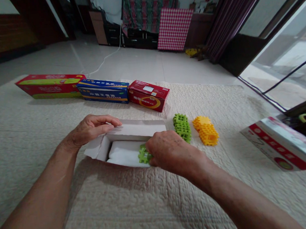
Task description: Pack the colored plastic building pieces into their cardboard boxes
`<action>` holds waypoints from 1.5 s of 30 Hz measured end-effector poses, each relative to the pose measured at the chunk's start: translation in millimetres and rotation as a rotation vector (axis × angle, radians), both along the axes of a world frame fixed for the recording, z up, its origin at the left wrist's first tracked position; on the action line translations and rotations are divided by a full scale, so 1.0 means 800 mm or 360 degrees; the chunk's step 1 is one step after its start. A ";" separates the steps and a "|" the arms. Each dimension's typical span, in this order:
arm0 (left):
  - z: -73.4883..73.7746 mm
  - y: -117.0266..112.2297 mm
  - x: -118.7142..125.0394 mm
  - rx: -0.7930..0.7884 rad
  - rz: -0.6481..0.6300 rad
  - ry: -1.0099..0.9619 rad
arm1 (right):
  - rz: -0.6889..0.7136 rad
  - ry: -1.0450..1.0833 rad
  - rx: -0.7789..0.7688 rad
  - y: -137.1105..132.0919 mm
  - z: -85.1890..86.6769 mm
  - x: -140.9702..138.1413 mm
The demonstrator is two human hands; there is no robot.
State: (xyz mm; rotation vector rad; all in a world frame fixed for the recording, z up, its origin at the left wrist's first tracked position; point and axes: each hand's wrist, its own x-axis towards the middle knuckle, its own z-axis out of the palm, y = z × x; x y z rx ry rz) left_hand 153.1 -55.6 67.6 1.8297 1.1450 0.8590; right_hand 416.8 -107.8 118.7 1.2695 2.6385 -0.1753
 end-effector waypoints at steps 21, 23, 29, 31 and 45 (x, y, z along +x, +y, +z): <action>0.002 -0.002 -0.003 -0.0011 0.0044 -0.0044 | 0.0035 0.0266 -0.0087 0.006 0.019 0.026; 0.001 -0.002 -0.006 0.0006 0.0056 -0.0068 | -0.0074 0.0490 0.0027 0.002 0.025 0.048; -0.014 0.003 -0.012 0.0024 0.0107 -0.0255 | -0.0668 0.0880 0.0465 -0.009 -0.011 0.141; -0.018 0.005 -0.011 -0.0012 0.0128 -0.0305 | -0.0757 0.0895 0.0484 -0.009 -0.039 0.160; -0.036 0.000 -0.012 -0.0276 0.0424 -0.0934 | -0.0868 0.0745 0.0753 0.004 -0.104 0.141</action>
